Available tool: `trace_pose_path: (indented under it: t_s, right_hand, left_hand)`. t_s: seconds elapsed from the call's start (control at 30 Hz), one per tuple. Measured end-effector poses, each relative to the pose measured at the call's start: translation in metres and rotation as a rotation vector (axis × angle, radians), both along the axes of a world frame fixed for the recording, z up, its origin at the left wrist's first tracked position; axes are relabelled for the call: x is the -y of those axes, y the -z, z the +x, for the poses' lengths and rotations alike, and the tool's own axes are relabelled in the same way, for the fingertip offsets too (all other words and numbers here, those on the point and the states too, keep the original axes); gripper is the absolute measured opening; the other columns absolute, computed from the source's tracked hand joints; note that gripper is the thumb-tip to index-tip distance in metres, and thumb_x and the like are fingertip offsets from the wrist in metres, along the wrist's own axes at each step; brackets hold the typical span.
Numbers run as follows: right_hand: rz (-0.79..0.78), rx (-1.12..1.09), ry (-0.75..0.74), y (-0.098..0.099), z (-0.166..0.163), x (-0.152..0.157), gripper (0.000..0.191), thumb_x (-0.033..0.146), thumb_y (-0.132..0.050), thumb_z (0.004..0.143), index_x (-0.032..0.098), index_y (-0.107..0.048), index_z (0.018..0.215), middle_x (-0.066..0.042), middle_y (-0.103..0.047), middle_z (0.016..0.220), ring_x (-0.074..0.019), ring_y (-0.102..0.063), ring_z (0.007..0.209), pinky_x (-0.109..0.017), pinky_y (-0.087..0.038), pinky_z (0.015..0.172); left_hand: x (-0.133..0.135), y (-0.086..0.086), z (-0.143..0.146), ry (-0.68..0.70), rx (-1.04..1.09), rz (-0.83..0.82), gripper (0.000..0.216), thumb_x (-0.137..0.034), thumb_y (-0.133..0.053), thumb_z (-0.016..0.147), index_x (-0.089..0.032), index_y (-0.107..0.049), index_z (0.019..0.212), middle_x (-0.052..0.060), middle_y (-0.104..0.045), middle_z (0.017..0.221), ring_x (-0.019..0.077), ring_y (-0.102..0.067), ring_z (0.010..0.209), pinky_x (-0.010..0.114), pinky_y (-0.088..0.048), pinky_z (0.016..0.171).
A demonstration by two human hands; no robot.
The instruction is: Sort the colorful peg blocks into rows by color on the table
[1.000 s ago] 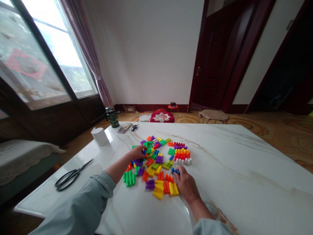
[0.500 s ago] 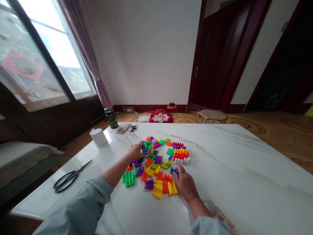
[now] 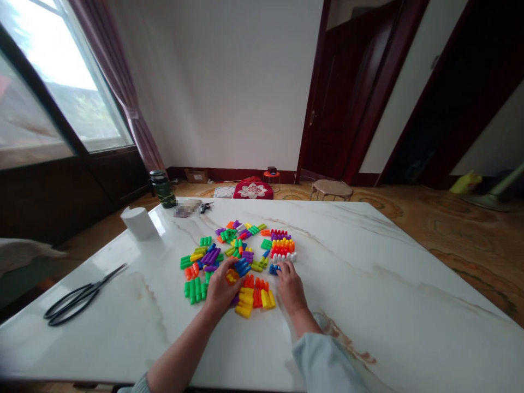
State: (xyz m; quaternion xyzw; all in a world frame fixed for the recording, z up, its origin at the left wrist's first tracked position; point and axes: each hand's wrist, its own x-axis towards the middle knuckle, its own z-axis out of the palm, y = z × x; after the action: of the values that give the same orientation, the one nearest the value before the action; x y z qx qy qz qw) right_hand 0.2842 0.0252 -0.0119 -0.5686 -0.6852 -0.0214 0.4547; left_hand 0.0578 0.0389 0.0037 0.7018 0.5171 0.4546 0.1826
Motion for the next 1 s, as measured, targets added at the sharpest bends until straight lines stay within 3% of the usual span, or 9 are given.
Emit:
trace_pose_path:
  t_s: [0.23,1.0]
  right_hand:
    - [-0.041,-0.1,0.137,0.004,0.006,-0.004,0.023,0.021,-0.044,0.087,0.019,-0.057,0.106,-0.011,-0.065,0.099,-0.0248,-0.063,0.091,-0.042,-0.054,0.082]
    - [-0.093,-0.369,0.232,0.008,0.004,-0.011,0.024,0.034,-0.053,0.075,0.019,-0.058,0.094,-0.009,-0.07,0.085,-0.0222,-0.065,0.068,-0.036,-0.052,0.068]
  left_hand:
    - [-0.005,0.005,-0.002,0.005,-0.08,0.055,0.042,-0.032,-0.07,0.077,-0.025,-0.06,0.117,0.006,-0.067,0.118,0.0258,-0.06,0.114,0.04,-0.049,0.098]
    - [-0.003,-0.001,0.0,-0.019,-0.11,0.054,0.042,-0.029,-0.07,0.077,-0.026,-0.06,0.117,0.005,-0.067,0.116,0.0242,-0.061,0.112,0.036,-0.049,0.096]
